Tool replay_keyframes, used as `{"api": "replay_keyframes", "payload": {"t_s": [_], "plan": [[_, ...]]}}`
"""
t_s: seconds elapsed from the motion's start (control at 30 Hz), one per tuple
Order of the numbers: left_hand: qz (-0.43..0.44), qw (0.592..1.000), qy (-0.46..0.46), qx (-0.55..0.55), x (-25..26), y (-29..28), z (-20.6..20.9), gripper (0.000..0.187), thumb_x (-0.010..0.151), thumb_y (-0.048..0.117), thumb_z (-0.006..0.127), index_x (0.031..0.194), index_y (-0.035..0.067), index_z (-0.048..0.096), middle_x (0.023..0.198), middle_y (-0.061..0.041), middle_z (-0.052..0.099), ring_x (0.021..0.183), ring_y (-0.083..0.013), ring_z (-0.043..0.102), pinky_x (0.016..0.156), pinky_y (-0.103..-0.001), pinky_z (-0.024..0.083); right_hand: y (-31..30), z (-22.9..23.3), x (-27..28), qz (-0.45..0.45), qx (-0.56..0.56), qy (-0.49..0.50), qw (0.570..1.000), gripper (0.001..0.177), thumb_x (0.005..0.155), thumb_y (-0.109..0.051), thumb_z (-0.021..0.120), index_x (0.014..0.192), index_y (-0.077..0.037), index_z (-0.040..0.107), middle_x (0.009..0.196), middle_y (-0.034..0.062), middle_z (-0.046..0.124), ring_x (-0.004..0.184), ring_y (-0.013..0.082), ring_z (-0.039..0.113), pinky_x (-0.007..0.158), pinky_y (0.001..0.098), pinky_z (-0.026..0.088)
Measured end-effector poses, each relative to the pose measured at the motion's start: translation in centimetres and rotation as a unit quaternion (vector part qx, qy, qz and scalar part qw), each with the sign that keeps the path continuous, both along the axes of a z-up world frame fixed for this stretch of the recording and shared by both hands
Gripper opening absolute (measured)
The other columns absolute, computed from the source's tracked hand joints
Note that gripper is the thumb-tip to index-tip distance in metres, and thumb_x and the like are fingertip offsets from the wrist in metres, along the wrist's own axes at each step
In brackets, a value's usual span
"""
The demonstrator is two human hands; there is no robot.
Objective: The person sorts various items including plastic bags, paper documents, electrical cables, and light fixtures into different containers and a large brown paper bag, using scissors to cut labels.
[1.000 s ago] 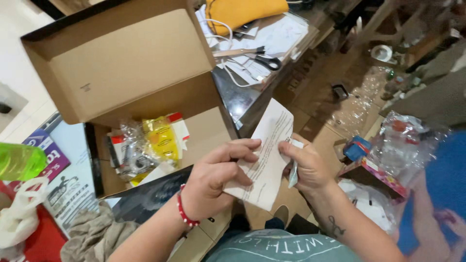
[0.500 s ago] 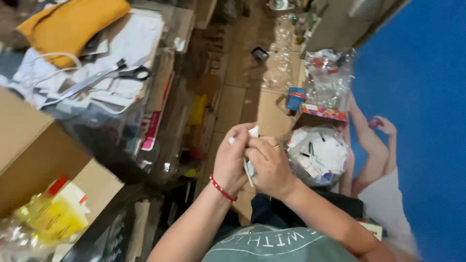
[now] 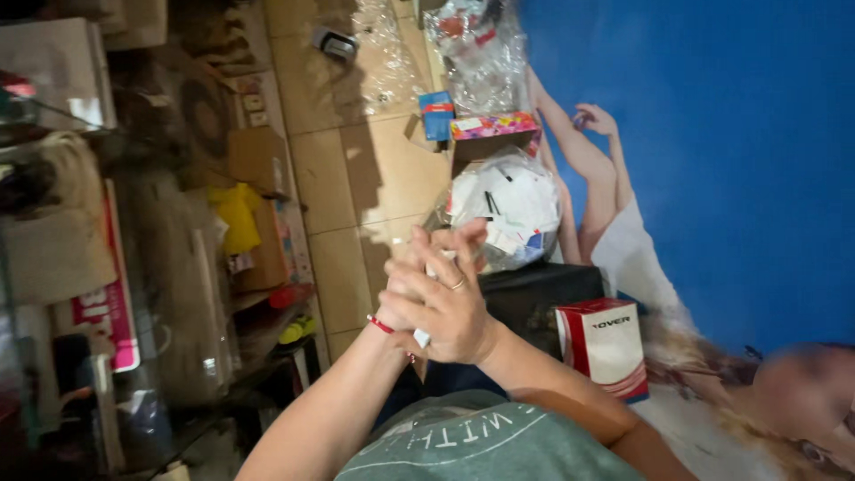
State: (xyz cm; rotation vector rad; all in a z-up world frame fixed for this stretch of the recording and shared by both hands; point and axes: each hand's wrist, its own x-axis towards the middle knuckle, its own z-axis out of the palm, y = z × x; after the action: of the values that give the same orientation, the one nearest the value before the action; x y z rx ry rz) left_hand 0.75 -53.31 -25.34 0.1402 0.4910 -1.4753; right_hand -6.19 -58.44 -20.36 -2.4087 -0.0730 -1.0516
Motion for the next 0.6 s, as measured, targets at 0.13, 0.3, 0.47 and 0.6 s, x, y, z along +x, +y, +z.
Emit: {"api": "replay_keyframes", "payload": {"t_s": [0.13,0.3,0.47,0.6], "plan": [[-0.057,0.991,-0.109,0.046,-1.0,-2.7,-2.2,0.088,0.087,0.083,0.046,0.119,0.005,0.068,0.11,-0.017,0.07,0.101,-0.0293,0.067,0.09,-0.046,0.053,-3.7,-3.0,-1.6,-0.077,0.042,-0.017,0.996,0.037,0.094,-0.042,0.064,0.102,-0.007,0.076,0.119,0.0151,0.072,0.125,0.0409,0.058,0.117,0.0667,0.028],[-0.067,0.984,-0.167,-0.009,-4.4,-3.6,-4.7,0.095,0.095,0.084,0.017,0.14,0.013,0.061,0.134,-0.014,0.066,0.134,-0.0304,0.056,0.119,-0.047,0.038,-10.4,-11.6,-4.6,-0.096,0.124,-0.017,0.987,0.007,0.083,-0.007,0.072,0.078,-0.003,0.07,0.086,0.011,0.072,0.078,0.0357,0.072,0.084,0.0499,0.062],[-0.296,0.82,-0.49,-0.006,-3.7,-2.1,-3.5,0.085,0.103,0.069,0.016,0.165,0.01,0.016,0.167,-0.024,0.02,0.152,-0.047,0.01,0.113,-0.072,0.017,-17.6,-22.6,-6.6,-0.273,0.178,0.19,0.926,0.021,0.102,-0.029,0.068,0.086,-0.015,0.07,0.066,0.0085,0.068,0.07,0.0348,0.072,0.059,0.0432,0.055],[-0.307,0.786,-0.533,0.055,-2.1,0.8,-3.5,0.076,0.104,0.065,0.026,0.16,0.015,0.037,0.158,-0.024,0.041,0.146,-0.0441,0.034,0.108,-0.061,0.04,-23.4,-29.8,-8.4,-0.334,0.168,0.281,0.884,0.027,0.107,-0.033,0.064,0.094,-0.009,0.067,0.074,0.0202,0.069,0.076,0.0414,0.071,0.064,0.0493,0.055]]}}
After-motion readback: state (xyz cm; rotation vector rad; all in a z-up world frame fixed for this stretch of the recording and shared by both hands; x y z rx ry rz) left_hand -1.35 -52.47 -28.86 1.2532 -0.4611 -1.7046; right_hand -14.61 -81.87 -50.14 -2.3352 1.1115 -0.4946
